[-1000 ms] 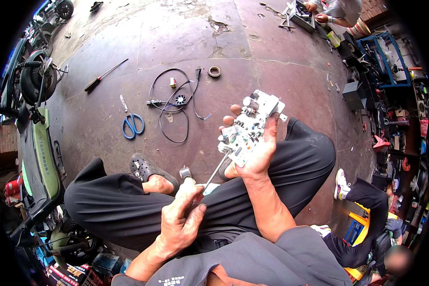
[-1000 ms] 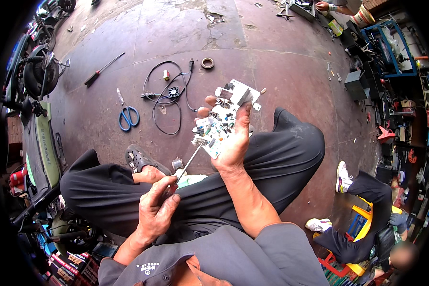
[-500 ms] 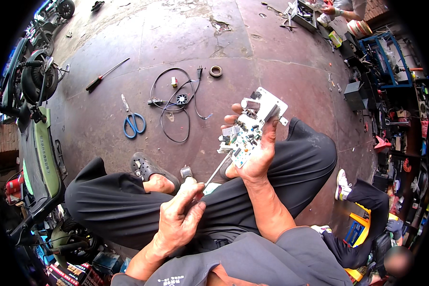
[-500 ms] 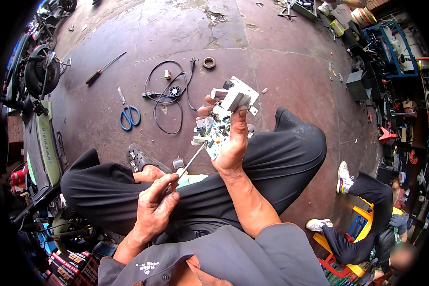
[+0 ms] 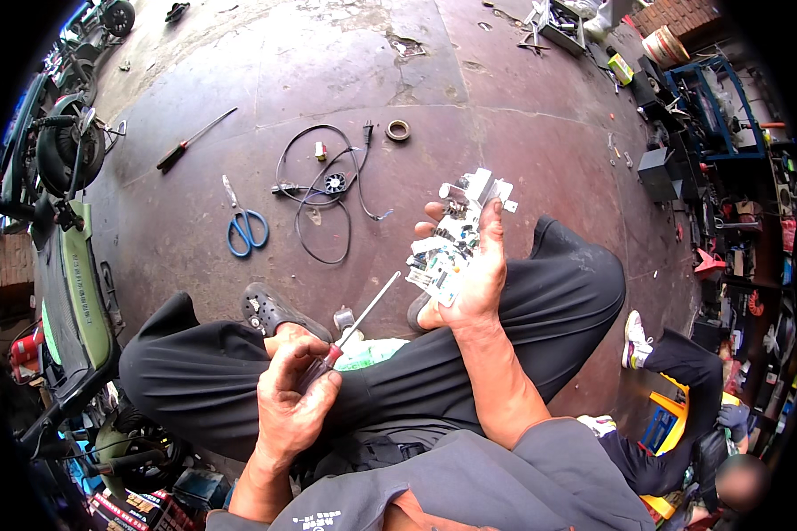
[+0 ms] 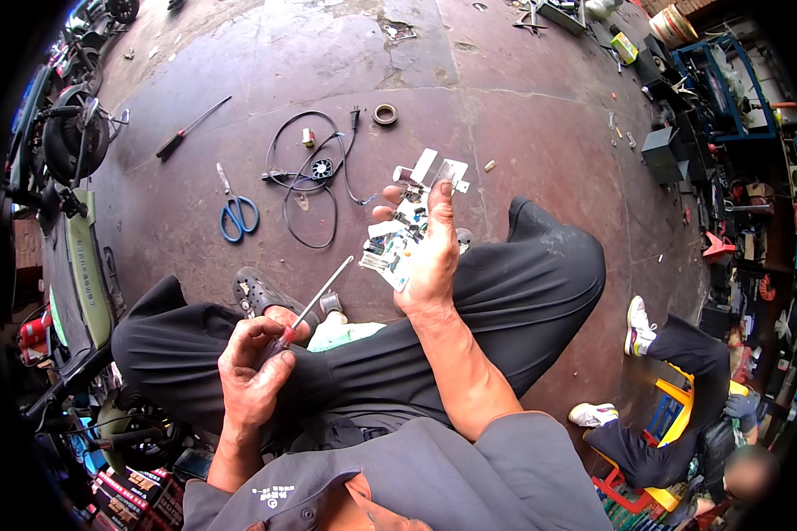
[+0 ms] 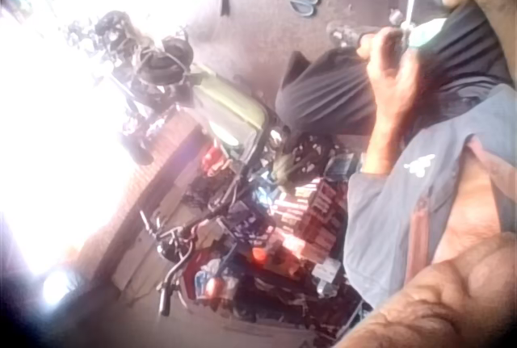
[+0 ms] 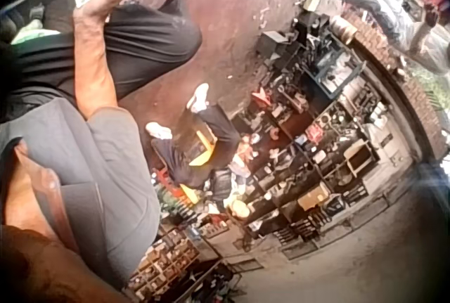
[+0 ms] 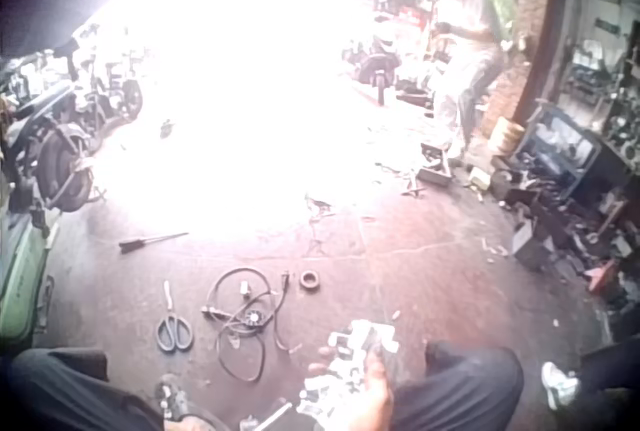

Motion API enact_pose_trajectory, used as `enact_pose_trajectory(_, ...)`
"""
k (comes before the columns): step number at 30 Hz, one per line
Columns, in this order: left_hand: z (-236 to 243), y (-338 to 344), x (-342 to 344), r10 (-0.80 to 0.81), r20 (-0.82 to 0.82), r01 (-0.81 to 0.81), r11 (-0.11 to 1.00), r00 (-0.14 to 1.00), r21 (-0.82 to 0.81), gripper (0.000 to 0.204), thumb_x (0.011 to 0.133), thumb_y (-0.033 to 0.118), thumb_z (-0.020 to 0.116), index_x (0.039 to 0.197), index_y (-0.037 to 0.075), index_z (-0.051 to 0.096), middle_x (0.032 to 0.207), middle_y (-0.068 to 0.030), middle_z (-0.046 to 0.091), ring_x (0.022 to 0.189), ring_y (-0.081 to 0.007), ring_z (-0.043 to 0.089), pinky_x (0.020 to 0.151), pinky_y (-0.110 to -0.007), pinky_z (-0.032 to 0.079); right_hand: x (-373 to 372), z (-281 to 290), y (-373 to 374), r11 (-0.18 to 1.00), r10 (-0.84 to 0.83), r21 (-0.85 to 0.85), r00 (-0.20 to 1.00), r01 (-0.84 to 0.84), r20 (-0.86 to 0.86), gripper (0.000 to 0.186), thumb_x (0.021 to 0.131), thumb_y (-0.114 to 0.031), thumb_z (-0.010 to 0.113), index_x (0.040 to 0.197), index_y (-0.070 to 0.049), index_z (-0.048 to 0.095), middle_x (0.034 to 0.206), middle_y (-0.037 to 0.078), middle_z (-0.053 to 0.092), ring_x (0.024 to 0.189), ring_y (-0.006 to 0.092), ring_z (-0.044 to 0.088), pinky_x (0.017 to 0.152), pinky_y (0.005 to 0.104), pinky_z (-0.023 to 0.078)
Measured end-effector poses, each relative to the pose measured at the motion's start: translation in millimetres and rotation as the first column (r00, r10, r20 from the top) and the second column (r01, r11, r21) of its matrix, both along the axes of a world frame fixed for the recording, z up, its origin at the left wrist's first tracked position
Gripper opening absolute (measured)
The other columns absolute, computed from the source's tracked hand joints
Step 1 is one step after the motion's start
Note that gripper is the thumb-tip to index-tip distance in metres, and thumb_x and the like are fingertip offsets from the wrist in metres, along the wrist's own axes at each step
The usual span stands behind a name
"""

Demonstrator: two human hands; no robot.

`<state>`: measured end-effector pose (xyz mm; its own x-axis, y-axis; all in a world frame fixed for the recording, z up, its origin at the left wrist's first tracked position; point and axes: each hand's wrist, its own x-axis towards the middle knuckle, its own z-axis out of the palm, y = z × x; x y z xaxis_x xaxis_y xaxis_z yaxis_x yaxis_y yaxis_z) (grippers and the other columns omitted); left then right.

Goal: The person uses a screwdriver to loosen and tighten screws on a circuit board while holding it by hand, turning the board over to work on both sides and handling a metal heat sink component.

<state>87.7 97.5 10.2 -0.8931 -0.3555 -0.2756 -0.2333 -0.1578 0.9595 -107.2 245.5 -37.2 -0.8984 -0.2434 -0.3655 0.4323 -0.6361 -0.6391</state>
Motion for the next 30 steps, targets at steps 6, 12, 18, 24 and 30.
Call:
enact_pose_trajectory(6,3.6,-3.5,-2.0,-0.057,-0.035,0.056,0.998,0.998,-0.034,0.033,0.080,-0.008,0.063,0.112,-0.005,0.060,0.105,-0.0104,0.066,0.100,-0.0162,0.061,0.091,-0.028,0.046,-2.7,-1.6,2.6,0.999,-0.014,0.040,0.999,0.012,0.044,0.049,0.096,-0.053,0.051,0.115,-0.009,0.060,0.093,0.006,0.066,0.078,0.0153,0.066,0.061,0.0297,0.057)
enact_pose_trajectory(12,9.8,-12.4,-3.5,-0.007,0.003,0.007,0.998,1.000,-0.064,0.032,0.077,-0.006,0.065,0.109,-0.005,0.062,0.102,-0.0111,0.065,0.096,-0.0186,0.056,0.089,-0.029,0.045,-3.3,-3.5,3.2,0.998,0.019,0.051,0.999,-0.021,0.045,0.050,0.097,-0.053,0.049,0.116,-0.007,0.060,0.096,0.010,0.067,0.081,0.0200,0.068,0.061,0.0339,0.059)
enact_pose_trajectory(18,18.6,-20.6,-6.3,0.004,-0.047,-0.005,1.000,0.999,-0.013,0.029,0.077,-0.006,0.066,0.105,-0.007,0.063,0.093,-0.0133,0.067,0.094,-0.0212,0.058,0.086,-0.032,0.047,-6.9,-10.3,8.6,0.929,0.225,-0.301,0.974,-0.214,0.003,0.057,0.098,-0.054,0.042,0.124,-0.006,0.058,0.113,0.022,0.064,0.095,0.0343,0.068,0.075,0.0484,0.060)
enact_pose_trajectory(24,19.2,-21.0,-9.1,0.081,-0.081,-0.085,0.996,0.993,-0.041,0.028,0.077,0.010,0.073,0.100,-0.006,0.066,0.095,-0.0093,0.067,0.086,-0.0135,0.062,0.080,-0.024,0.046,-8.5,-5.5,6.7,0.794,0.311,-0.551,0.951,-0.256,0.006,0.067,0.096,-0.057,0.043,0.133,-0.003,0.052,0.124,0.027,0.058,0.104,0.0454,0.062,0.086,0.0584,0.054)
enact_pose_trajectory(30,11.4,-16.8,1.7,0.096,-0.126,-0.084,0.992,0.987,0.095,0.034,0.078,-0.002,0.069,0.110,-0.007,0.061,0.098,-0.0122,0.067,0.094,-0.0192,0.058,0.086,-0.031,0.046,-6.1,7.8,5.1,0.880,0.234,-0.428,0.972,-0.207,0.012,0.068,0.094,-0.062,0.043,0.130,-0.005,0.054,0.119,0.025,0.061,0.097,0.0399,0.066,0.080,0.0543,0.057)
